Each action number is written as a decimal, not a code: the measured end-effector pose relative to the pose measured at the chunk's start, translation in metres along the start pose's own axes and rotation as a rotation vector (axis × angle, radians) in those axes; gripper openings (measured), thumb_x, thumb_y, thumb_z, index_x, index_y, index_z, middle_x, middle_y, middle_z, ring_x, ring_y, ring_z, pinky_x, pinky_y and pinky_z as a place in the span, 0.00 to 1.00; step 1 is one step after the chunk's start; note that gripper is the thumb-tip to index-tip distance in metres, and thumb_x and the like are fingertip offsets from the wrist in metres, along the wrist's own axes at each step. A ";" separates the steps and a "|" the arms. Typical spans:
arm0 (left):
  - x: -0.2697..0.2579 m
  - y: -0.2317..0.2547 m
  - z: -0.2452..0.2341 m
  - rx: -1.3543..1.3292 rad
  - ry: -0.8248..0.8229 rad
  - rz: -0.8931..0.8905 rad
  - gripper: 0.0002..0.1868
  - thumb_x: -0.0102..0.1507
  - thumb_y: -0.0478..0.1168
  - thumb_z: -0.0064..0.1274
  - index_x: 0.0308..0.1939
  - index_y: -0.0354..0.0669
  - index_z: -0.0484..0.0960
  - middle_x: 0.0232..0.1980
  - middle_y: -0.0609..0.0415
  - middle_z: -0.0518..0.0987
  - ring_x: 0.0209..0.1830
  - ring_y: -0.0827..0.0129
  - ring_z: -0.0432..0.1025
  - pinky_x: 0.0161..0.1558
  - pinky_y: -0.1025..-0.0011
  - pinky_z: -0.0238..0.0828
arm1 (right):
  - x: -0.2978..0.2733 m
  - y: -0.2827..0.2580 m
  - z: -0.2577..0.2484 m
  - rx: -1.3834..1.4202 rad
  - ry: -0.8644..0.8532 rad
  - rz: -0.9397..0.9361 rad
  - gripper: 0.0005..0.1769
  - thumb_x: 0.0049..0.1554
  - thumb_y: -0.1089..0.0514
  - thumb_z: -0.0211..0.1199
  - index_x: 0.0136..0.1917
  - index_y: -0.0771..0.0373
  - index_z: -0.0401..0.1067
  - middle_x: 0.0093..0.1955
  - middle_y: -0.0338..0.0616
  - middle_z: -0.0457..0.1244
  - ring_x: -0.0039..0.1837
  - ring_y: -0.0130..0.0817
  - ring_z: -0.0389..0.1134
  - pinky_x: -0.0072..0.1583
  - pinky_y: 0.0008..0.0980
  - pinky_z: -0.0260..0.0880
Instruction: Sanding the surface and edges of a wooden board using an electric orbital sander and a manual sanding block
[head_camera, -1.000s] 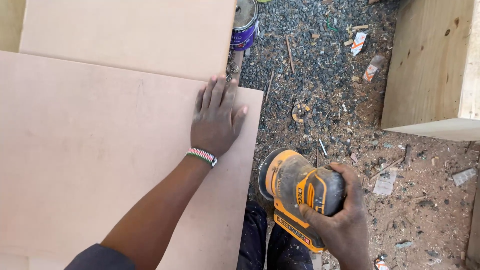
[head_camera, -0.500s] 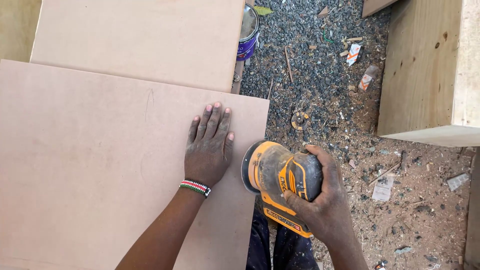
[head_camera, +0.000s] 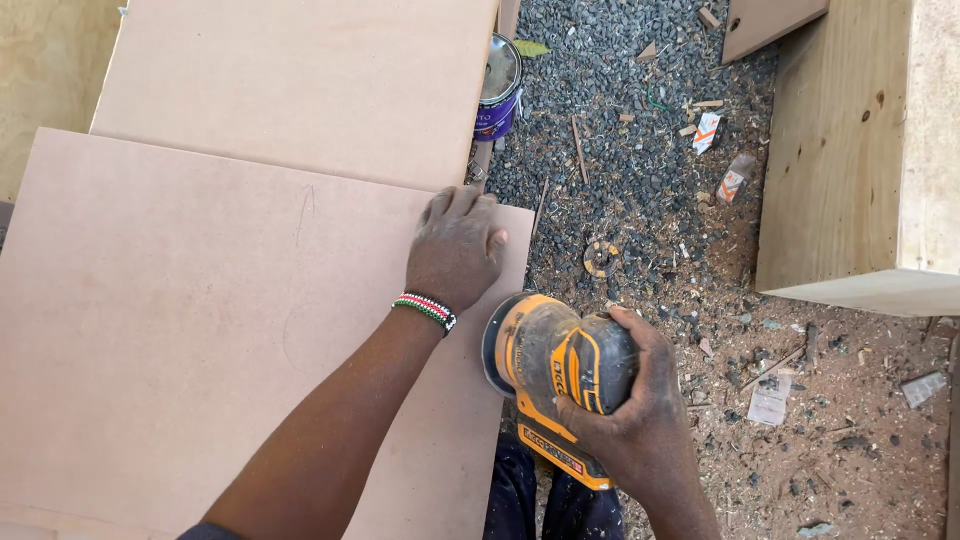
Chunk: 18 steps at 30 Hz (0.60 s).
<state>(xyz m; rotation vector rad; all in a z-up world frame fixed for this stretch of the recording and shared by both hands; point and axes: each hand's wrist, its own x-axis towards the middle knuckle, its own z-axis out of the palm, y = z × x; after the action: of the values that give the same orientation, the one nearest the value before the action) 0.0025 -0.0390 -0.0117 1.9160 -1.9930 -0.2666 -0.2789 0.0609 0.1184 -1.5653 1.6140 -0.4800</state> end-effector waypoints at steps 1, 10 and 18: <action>-0.001 0.002 0.001 0.001 -0.003 0.003 0.26 0.68 0.47 0.59 0.68 0.41 0.87 0.76 0.45 0.83 0.75 0.42 0.73 0.75 0.40 0.72 | -0.005 0.006 -0.002 0.003 0.002 0.003 0.65 0.39 0.52 0.85 0.88 0.54 0.66 0.82 0.46 0.65 0.79 0.43 0.69 0.79 0.45 0.68; 0.015 -0.003 -0.001 -0.045 0.064 -0.081 0.13 0.74 0.49 0.56 0.51 0.46 0.90 0.56 0.49 0.87 0.61 0.43 0.76 0.66 0.42 0.73 | -0.030 0.043 -0.013 0.106 0.063 0.255 0.65 0.38 0.57 0.87 0.86 0.52 0.65 0.78 0.44 0.66 0.69 0.36 0.71 0.72 0.41 0.75; 0.005 0.032 0.005 0.049 -0.036 0.050 0.42 0.57 0.63 0.79 0.68 0.47 0.85 0.66 0.49 0.80 0.76 0.42 0.71 0.76 0.39 0.71 | -0.033 0.065 -0.005 0.166 0.110 0.148 0.66 0.37 0.61 0.88 0.85 0.55 0.61 0.81 0.46 0.59 0.74 0.37 0.67 0.79 0.38 0.68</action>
<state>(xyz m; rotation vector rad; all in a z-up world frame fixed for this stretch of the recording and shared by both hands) -0.0289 -0.0426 -0.0033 1.9005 -2.0862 -0.2420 -0.3282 0.1010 0.0822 -1.3067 1.7126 -0.6122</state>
